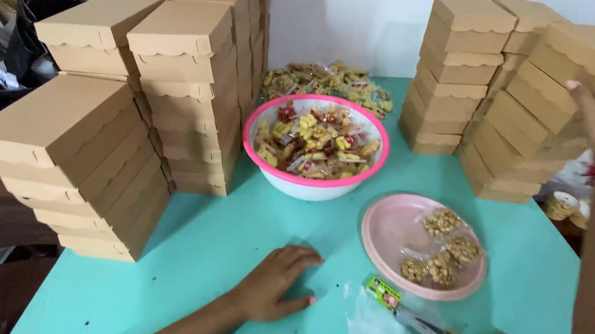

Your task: Packing small individually wrapped snack packets into cardboard boxes and closing them.

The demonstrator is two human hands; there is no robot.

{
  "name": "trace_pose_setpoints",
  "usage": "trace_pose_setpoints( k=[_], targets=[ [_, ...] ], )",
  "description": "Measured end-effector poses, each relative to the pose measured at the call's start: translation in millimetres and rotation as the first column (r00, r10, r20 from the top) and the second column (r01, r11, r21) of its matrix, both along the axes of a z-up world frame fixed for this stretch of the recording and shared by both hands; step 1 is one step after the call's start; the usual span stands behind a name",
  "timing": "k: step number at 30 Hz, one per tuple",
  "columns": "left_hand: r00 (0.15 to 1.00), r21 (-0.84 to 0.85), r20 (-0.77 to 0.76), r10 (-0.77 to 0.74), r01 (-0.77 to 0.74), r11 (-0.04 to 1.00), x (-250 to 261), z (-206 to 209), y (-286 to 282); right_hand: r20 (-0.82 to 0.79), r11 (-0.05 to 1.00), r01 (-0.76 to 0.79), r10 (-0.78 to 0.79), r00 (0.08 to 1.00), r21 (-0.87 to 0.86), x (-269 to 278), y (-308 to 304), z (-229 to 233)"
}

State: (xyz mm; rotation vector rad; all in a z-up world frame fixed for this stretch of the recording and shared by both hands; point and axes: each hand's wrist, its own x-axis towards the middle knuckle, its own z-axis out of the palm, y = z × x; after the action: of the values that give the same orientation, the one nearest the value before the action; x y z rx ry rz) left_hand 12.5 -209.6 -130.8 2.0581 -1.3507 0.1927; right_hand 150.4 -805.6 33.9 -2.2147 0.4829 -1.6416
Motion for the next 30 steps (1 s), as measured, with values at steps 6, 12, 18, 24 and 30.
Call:
trace_pose_setpoints(
  k=[6, 12, 18, 24, 30],
  targets=[
    [0.998, 0.026, -0.060, 0.022, -0.021, 0.999, -1, 2, 0, -0.281, 0.864, -0.337, 0.452, 0.846, 0.375, 66, -99, -10],
    [0.995, 0.036, -0.099, 0.028, -0.024, 0.999, -1, 0, -1, -0.220, 0.859, -0.305, 0.418, 0.882, 0.411, 80, -133, -31],
    [0.992, 0.056, -0.113, 0.062, -0.056, 0.997, 1, -5, 1, -0.098, 0.913, -0.374, 0.393, 0.914, 0.164, 89, -147, -24],
    [0.944, -0.200, -0.330, 0.015, -0.086, 0.976, 3, 2, 5, -0.167, 0.849, -0.500, 0.475, 0.864, -0.172, -55, 75, 24],
    [0.917, -0.602, -0.393, -0.070, -0.199, 0.773, 32, 5, 30, -0.020, 0.456, -0.890, 0.890, 0.456, 0.023, -132, 310, -33]
  ],
)
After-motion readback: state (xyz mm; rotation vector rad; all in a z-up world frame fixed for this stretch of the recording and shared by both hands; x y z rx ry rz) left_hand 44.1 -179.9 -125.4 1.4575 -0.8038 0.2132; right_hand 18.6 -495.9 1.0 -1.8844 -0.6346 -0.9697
